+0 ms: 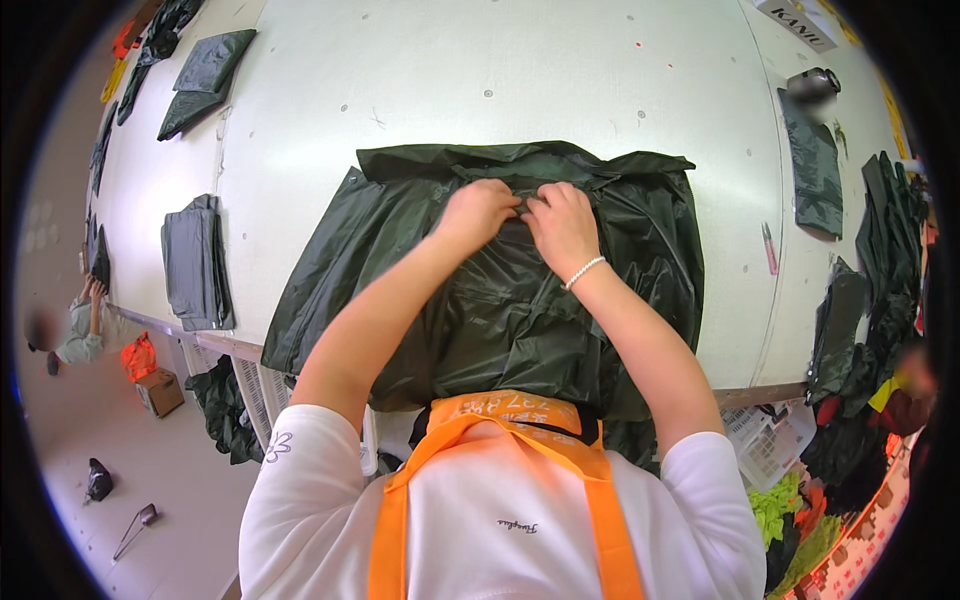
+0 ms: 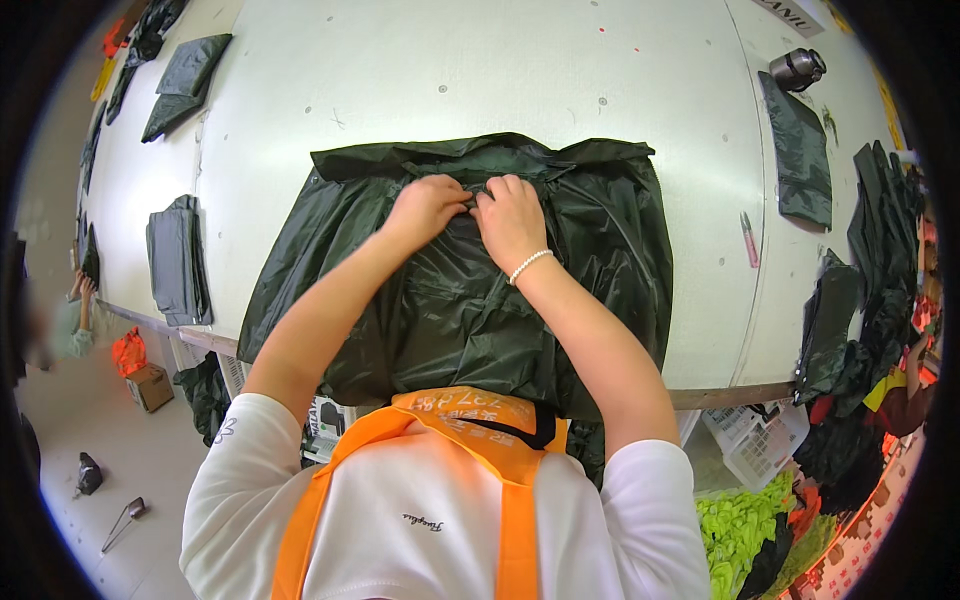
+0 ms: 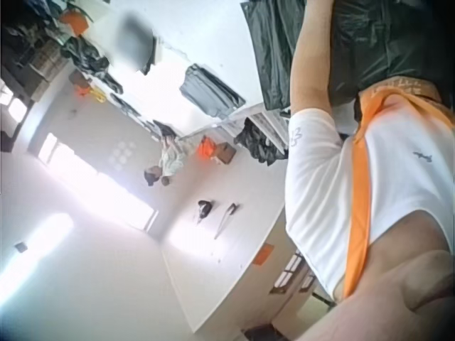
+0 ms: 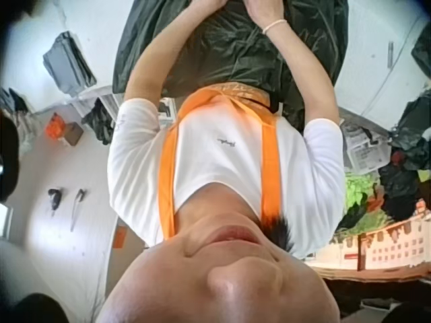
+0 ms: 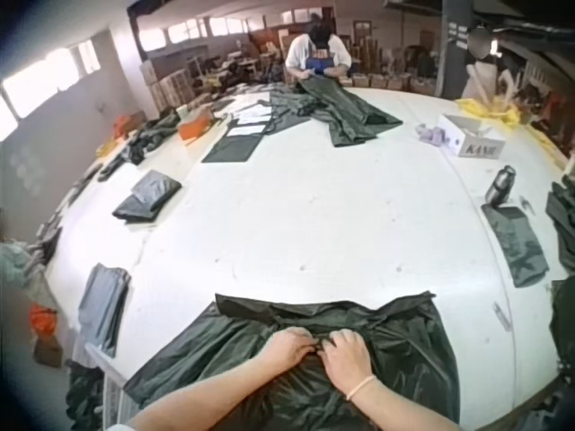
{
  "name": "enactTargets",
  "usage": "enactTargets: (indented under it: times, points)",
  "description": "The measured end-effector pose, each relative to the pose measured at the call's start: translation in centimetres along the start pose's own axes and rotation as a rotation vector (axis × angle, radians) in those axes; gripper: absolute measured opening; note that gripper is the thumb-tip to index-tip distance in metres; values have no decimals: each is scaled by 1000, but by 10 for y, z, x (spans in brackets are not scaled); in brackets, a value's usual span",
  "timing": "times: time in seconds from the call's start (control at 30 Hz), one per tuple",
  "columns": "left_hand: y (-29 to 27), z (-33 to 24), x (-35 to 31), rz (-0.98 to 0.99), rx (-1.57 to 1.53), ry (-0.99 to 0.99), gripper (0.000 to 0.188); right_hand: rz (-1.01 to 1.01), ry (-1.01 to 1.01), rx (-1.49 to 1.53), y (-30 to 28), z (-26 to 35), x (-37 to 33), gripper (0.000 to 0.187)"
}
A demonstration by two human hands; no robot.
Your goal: The person folds a dark green jacket on a white table, aligns the edges, and places it into a white plastic basket. The person then retrieves another jacket from the basket, unfolds it, and begins folding it in the same manner.
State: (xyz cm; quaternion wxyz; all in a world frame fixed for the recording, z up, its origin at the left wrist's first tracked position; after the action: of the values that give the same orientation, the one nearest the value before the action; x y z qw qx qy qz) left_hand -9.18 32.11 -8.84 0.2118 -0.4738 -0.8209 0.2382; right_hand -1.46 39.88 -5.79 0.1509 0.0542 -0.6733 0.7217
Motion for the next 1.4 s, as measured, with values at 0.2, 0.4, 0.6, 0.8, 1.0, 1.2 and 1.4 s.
enactTargets:
  times: [0.2, 0.4, 0.6, 0.8, 1.0, 1.2, 1.4]
  points:
    - [-11, 8, 37, 23, -20, -204, 14, 357, 272, 290, 44, -49, 20, 14]
    - [-20, 23, 48, -183, 181, -147, 18, 96, 101, -156, 11, -30, 50, 9]
    - [-32, 42, 62, -189, 130, -231, 25, 9, 44, -142, 8, -11, 26, 14]
    - [-32, 53, 94, -3, 342, -447, 21, 216, -4, -98, 34, -22, 29, 18]
    - [-37, 49, 103, 36, 409, -62, 15, 175, -15, -97, 31, -24, 37, 15]
    - [-61, 25, 97, 65, 428, -6, 17, 646, 173, 73, 54, -60, 68, 38]
    - [-29, -25, 71, 87, 500, 272, 26, 566, 408, 100, 66, -87, 87, 34]
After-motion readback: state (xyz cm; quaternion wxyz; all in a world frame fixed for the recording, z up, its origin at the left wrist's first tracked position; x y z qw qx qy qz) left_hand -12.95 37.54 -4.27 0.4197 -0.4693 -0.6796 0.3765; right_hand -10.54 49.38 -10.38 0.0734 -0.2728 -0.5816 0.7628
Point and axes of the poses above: each hand's wrist, its own x-axis towards the middle knuckle, its own y-axis out of the palm, z = x × y, the point moved 8 cm from there along x, towards the middle knuckle, and after that the axes turned 15 degrees about -x, right-handed, at the moved point
